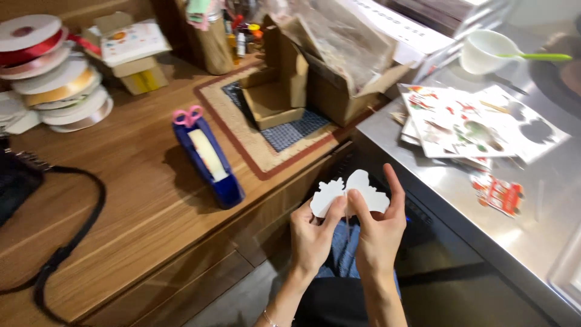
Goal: Preparing Christmas-themed paper decorations by applying tape and then placing them onto small fruit-topped pastries.
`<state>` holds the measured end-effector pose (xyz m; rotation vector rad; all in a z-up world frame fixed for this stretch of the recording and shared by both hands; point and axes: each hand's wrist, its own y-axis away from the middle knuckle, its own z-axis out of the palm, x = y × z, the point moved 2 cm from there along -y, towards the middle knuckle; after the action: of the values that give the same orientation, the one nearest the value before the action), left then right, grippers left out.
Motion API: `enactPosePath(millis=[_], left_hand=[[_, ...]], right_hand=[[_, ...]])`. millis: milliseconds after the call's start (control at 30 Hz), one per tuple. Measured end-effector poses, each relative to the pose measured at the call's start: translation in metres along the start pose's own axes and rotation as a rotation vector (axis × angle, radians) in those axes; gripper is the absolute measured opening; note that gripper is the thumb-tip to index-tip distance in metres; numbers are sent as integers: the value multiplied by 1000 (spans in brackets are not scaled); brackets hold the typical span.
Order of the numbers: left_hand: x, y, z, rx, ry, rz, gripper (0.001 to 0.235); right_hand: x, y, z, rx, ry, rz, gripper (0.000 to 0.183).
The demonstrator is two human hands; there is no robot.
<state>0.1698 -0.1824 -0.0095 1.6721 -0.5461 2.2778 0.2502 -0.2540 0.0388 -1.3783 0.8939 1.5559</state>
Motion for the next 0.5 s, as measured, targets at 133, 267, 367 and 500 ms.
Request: enactPosePath(millis=[133, 267, 367, 500], left_hand=[[18, -7, -60, 180, -132, -129, 41], [17, -17, -141, 481, -2, 47, 27], [39, -30, -198, 622, 51, 146, 24], [68, -59, -235, 751, 285, 210, 27]], right_hand=[[17, -7, 40, -207, 42, -142, 74], [6, -14, 100, -770, 4, -225, 82], [-8, -44, 175, -918, 70, -327, 65], [22, -101, 324, -977, 510, -944, 40]])
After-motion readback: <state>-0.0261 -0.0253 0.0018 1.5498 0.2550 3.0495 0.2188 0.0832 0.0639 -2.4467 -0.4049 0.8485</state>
